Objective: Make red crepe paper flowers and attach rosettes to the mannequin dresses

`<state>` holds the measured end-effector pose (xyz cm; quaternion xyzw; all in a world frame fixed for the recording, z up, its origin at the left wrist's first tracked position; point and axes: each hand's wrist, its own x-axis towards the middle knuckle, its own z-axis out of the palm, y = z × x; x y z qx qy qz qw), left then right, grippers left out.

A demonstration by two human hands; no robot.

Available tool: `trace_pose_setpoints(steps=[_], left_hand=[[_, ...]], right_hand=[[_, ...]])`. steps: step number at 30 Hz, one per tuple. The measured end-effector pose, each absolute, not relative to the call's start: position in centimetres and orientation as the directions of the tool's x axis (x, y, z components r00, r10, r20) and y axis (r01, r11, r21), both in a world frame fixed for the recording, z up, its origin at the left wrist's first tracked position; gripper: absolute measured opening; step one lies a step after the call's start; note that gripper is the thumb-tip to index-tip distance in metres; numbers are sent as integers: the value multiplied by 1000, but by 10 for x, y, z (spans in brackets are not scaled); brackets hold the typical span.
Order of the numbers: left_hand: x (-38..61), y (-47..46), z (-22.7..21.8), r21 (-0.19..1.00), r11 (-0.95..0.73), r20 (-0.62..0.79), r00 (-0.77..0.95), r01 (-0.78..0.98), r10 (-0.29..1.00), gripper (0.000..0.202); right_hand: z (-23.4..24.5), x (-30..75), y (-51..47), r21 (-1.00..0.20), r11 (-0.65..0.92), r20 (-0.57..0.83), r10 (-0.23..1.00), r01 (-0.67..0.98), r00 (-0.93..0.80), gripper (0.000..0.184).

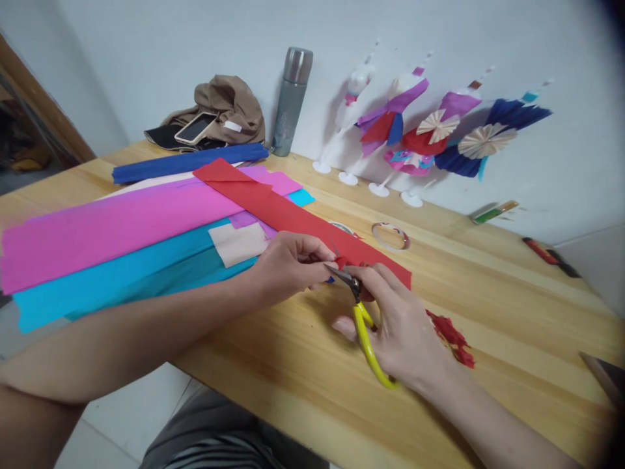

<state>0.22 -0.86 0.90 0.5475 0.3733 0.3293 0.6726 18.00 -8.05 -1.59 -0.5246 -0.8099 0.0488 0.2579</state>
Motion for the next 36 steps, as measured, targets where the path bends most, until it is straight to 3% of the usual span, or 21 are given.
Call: trace_pose_setpoints(steps=[36], left_hand=[[3,-15,-3,982,151,-71,524,-111,849,5]], right_hand=[[-15,176,-84,-363,419,383,881,832,-277,42]])
